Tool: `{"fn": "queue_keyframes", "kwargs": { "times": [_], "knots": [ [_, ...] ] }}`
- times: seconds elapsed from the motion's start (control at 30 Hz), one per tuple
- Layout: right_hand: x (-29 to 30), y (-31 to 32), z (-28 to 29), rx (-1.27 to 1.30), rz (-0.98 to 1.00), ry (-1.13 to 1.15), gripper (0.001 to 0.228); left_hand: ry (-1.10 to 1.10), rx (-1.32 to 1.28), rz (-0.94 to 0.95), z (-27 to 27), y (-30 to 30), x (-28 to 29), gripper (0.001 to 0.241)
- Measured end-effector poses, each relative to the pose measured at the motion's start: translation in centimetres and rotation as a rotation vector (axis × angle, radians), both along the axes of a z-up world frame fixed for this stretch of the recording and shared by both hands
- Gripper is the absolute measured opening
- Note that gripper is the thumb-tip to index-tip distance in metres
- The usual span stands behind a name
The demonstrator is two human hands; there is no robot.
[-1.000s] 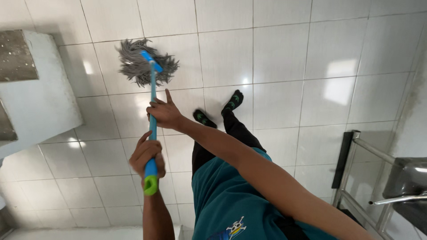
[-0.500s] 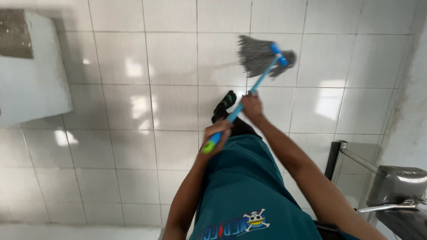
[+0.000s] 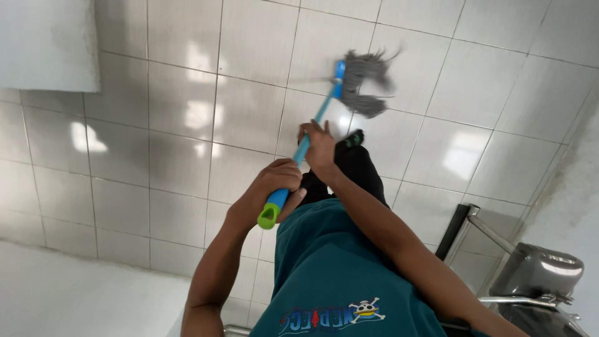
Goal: The person mops a tiled floor using a mop and liquid from a plastic bottle, moving the mop across the floor surface near a set of stairs.
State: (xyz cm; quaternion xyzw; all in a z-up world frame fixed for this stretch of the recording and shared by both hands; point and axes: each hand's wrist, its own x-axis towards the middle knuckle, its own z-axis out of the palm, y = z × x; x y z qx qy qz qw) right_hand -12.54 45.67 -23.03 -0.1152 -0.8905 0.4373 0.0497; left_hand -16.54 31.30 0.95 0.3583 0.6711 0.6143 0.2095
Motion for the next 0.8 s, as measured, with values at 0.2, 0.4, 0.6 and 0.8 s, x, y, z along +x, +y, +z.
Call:
{"fn": "queue_keyframes", "kwargs": {
  "times": [0.2, 0.4, 0.6, 0.8],
  "knots": [
    [-2.9, -4.6, -2.3, -0.157, 0.044, 0.118, 0.006, 0.154, -0.428, -0.01, 1.8, 1.1, 0.9, 0.035],
    [-5.9, -1.9, -2.1, -0.088, 0.376, -0.077, 0.005, 0.234, -0.434, 0.192, -0.7, 3.8, 1.7, 0.025],
    [-3.1, 4.4, 0.8, 0.079, 0.321, 0.001, 0.01, 0.078, -0.308, 0.358, 0.5, 5.9, 4.4, 0.011],
    [6.0, 18.7, -3.4, 0.139, 0.284, -0.258, 0.014, -0.154, -0.004, 0.321, -6.3, 14.8, 9.6, 0.009]
  ]
}}
